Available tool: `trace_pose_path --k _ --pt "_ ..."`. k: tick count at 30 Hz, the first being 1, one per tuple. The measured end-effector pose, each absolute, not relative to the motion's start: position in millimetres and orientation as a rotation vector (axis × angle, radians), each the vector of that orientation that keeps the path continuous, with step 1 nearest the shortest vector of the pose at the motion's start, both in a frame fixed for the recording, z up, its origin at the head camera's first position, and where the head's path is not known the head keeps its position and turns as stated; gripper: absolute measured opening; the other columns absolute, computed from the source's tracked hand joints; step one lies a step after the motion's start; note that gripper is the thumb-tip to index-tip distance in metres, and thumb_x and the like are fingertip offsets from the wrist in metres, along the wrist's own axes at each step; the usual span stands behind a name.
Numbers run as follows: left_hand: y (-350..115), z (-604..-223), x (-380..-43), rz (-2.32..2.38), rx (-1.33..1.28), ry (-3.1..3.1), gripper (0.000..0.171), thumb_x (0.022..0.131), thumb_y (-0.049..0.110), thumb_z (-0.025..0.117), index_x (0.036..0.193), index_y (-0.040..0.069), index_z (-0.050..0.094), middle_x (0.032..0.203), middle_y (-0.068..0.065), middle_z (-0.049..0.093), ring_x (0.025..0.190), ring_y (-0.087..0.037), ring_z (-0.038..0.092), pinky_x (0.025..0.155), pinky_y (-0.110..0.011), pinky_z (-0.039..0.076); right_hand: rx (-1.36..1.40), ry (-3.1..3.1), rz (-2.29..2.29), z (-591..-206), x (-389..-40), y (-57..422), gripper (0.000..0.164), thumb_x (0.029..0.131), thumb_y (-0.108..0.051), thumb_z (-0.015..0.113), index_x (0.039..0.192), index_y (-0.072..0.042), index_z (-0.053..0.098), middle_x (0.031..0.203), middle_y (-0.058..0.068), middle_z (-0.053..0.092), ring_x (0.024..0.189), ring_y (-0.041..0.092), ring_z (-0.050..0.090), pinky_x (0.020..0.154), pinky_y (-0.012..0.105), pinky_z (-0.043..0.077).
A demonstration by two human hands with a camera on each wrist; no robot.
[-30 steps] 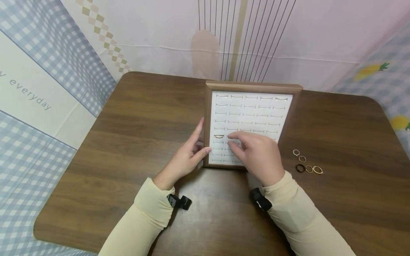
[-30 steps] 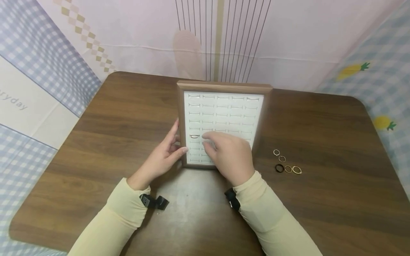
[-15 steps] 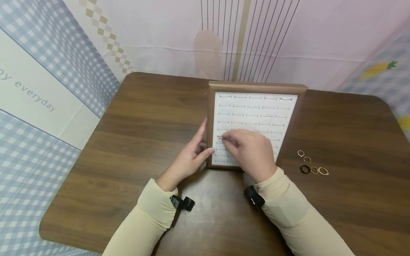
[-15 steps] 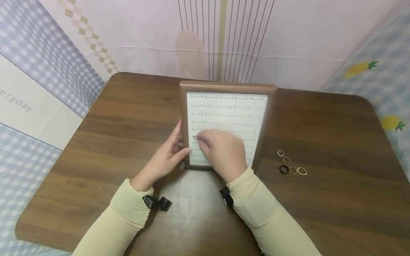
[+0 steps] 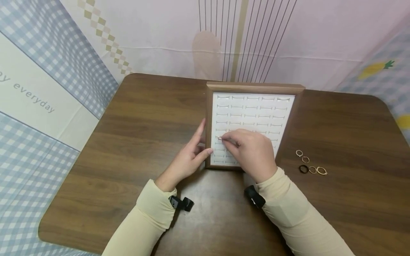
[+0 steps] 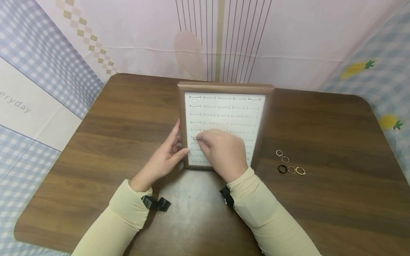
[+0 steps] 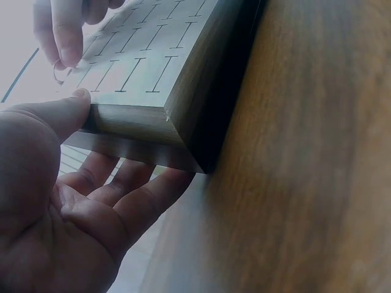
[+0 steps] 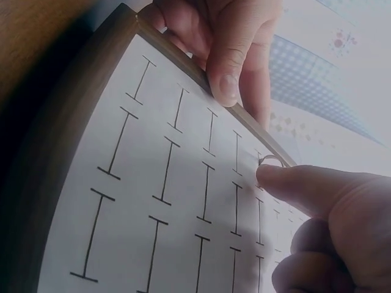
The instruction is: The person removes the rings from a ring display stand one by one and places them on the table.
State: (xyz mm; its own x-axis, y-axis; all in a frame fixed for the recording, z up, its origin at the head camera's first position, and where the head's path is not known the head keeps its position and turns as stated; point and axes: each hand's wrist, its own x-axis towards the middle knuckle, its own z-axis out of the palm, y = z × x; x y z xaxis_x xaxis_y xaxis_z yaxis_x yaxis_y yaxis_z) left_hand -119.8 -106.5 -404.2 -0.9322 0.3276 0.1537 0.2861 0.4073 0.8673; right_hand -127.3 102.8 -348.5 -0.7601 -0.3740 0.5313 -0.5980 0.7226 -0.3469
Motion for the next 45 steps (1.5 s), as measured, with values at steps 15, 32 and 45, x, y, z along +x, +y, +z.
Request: trace_pose_path --k 15,32,45 --pt "-103.1 -404.7 -120.2 1.605 0.558 2.575 0.089 0.100 0.015 0.064 0.162 0.035 0.003 0.119 -0.017 0.065 0.090 -0.023 0.071 0.078 -0.032 0.059 0.752 -2.487 0.719 -347.0 -123.2 109.0 0.009 0.084 -0.016 0.082 0.093 -0.016 0.082 0.092 -0.001 0.078 0.080 0.019 0.074 0.063 0.039 0.058" --pt "-102.7 -404.8 -120.6 1.593 0.544 2.578 0.089 0.100 0.016 0.063 0.163 0.034 0.003 0.118 -0.018 0.064 0.093 -0.025 0.071 0.079 -0.034 0.060 0.762 -2.377 0.765 -337.2 -116.9 120.5 0.013 0.080 -0.012 0.086 0.092 -0.016 0.082 0.081 -0.003 0.076 0.065 0.014 0.069 0.052 0.034 0.052" --pt "-104.6 -403.0 -118.3 1.581 0.527 2.584 0.088 0.101 0.017 0.062 0.163 0.033 0.002 0.120 -0.019 0.063 0.095 -0.028 0.071 0.080 -0.038 0.059 0.734 -2.461 0.762 -323.1 -107.9 134.1 0.011 0.081 -0.016 0.085 0.091 -0.017 0.082 0.088 -0.003 0.078 0.078 0.016 0.074 0.059 0.037 0.056"
